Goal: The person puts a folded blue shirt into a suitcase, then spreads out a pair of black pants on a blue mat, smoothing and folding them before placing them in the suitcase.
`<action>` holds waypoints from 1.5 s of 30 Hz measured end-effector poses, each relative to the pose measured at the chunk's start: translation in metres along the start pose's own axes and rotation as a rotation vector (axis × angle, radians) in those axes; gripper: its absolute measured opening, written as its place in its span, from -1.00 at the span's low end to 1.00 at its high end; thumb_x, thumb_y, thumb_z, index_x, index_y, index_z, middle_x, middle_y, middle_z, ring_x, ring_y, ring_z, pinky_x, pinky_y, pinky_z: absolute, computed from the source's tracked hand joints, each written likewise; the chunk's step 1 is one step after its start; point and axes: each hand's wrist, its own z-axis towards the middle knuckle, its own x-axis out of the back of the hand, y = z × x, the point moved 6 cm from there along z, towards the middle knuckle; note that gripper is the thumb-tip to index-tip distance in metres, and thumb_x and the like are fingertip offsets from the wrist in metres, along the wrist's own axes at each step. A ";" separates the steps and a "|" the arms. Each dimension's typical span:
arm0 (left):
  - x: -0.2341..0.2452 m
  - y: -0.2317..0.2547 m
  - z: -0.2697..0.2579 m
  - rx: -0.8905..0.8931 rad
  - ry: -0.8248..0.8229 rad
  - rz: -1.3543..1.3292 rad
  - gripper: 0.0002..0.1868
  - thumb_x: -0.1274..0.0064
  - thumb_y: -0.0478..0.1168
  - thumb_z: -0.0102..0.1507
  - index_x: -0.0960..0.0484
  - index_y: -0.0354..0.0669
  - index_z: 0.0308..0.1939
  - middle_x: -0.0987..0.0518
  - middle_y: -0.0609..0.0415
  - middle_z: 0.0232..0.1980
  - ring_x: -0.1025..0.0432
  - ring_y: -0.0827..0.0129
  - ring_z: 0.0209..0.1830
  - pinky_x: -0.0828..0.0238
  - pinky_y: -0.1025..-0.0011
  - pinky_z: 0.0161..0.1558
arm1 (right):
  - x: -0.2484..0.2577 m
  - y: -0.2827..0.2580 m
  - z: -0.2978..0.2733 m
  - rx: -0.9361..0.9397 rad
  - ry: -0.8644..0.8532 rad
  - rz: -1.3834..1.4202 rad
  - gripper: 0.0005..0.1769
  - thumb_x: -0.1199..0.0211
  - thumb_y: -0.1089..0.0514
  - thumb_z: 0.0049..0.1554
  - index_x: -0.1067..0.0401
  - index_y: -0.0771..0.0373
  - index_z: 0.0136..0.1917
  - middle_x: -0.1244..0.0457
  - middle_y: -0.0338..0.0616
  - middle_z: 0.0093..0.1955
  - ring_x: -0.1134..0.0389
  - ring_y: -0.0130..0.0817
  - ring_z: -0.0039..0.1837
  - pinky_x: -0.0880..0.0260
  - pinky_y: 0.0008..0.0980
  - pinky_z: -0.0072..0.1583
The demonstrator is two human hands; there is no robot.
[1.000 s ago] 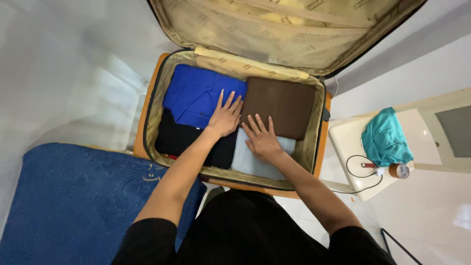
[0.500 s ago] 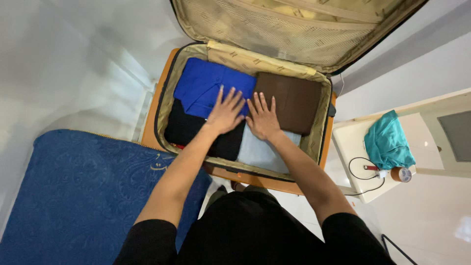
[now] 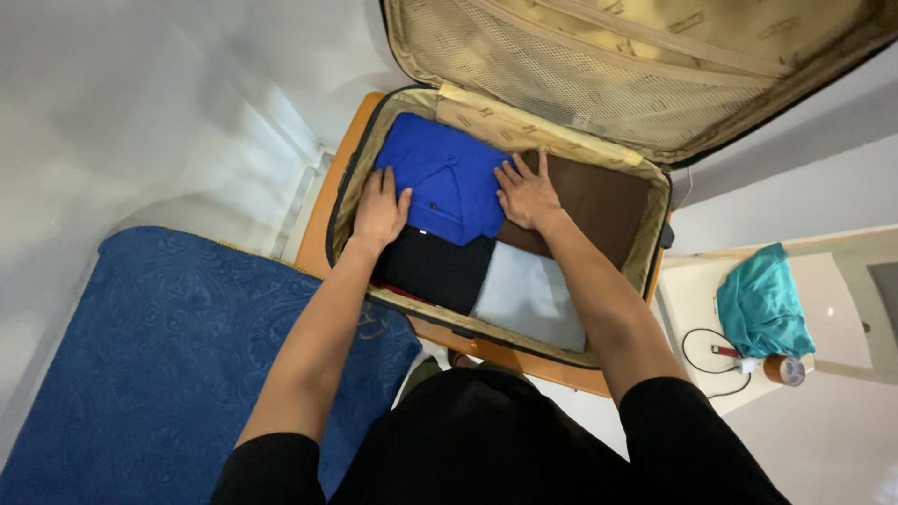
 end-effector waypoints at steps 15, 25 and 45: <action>0.030 0.004 -0.028 0.065 -0.169 0.095 -0.26 0.10 0.13 0.41 -0.29 -0.43 0.45 -0.23 -0.42 0.51 -0.18 -0.25 0.50 -0.11 0.02 0.47 | 0.037 -0.089 0.124 0.219 0.023 0.213 -0.29 0.03 -0.08 0.28 -0.08 0.29 0.59 0.10 0.10 0.67 0.12 -0.01 0.67 0.09 0.24 0.49; 0.017 0.004 -0.033 0.038 -0.215 0.203 -0.20 0.15 0.20 0.39 -0.26 -0.42 0.45 -0.27 -0.35 0.50 -0.21 -0.18 0.47 -0.11 0.04 0.43 | -0.002 -0.096 0.166 0.188 0.008 0.207 -0.23 0.06 -0.14 0.30 -0.02 0.34 0.61 0.10 0.15 0.68 0.15 -0.04 0.70 0.20 0.14 0.59; 0.081 0.041 -0.036 0.022 -0.220 0.104 -0.41 0.00 0.08 0.33 -0.51 -0.22 0.33 -0.46 -0.15 0.32 -0.36 -0.05 0.34 -0.32 0.07 0.34 | 0.066 -0.124 0.010 0.207 0.167 0.262 -0.36 -0.14 -0.09 0.19 -0.28 0.20 0.47 0.02 0.24 0.59 0.10 0.10 0.64 0.22 0.23 0.54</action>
